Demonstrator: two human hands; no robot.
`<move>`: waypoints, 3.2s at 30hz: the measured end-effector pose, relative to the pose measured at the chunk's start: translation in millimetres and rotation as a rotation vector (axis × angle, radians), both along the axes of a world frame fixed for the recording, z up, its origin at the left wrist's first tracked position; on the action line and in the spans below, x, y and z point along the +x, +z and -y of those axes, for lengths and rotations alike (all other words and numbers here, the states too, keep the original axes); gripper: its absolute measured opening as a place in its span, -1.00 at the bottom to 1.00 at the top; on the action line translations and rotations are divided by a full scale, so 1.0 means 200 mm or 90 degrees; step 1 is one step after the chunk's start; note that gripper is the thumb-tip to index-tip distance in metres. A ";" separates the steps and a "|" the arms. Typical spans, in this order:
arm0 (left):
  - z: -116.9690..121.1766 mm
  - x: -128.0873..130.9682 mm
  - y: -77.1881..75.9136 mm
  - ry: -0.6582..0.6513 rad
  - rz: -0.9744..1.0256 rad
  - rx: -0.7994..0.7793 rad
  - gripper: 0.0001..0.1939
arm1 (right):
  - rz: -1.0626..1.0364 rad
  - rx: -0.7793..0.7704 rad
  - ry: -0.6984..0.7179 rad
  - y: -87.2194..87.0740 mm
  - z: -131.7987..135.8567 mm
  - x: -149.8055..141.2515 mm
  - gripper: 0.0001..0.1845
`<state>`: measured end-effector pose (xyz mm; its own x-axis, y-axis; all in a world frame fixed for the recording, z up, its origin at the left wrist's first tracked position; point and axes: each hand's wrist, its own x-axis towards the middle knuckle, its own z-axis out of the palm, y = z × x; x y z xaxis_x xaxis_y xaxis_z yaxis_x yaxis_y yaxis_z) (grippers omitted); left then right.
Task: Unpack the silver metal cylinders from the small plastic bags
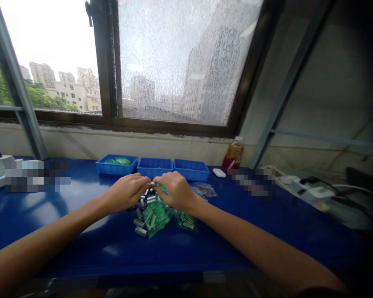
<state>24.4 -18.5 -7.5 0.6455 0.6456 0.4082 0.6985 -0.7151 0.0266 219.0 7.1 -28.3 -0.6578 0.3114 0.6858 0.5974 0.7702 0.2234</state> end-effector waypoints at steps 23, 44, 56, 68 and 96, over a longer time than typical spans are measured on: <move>-0.23 -0.16 -0.15 0.033 -0.015 -0.101 -0.79 | -0.109 -0.115 -0.295 0.00 -0.30 0.11 -0.72; -0.08 -0.02 -0.08 0.059 0.019 0.039 -0.64 | 0.008 -0.001 -0.013 -0.02 -0.04 -0.03 -0.79; -0.09 -0.02 -0.12 0.019 0.024 0.013 -0.65 | 0.007 -0.046 0.052 -0.03 -0.02 -0.03 -0.82; -0.06 0.00 -0.09 0.026 -0.011 0.025 -0.69 | -0.034 -0.031 0.108 -0.04 -0.04 -0.03 -0.86; -0.07 -0.02 -0.08 0.044 0.005 0.020 -0.65 | -0.013 0.035 0.045 -0.03 -0.04 -0.03 -0.75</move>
<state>20.1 -4.1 -24.0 0.5962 0.6753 0.4342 0.7463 -0.6656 0.0105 212.9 15.9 -35.1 -0.6622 0.2255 0.7145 0.5468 0.7975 0.2550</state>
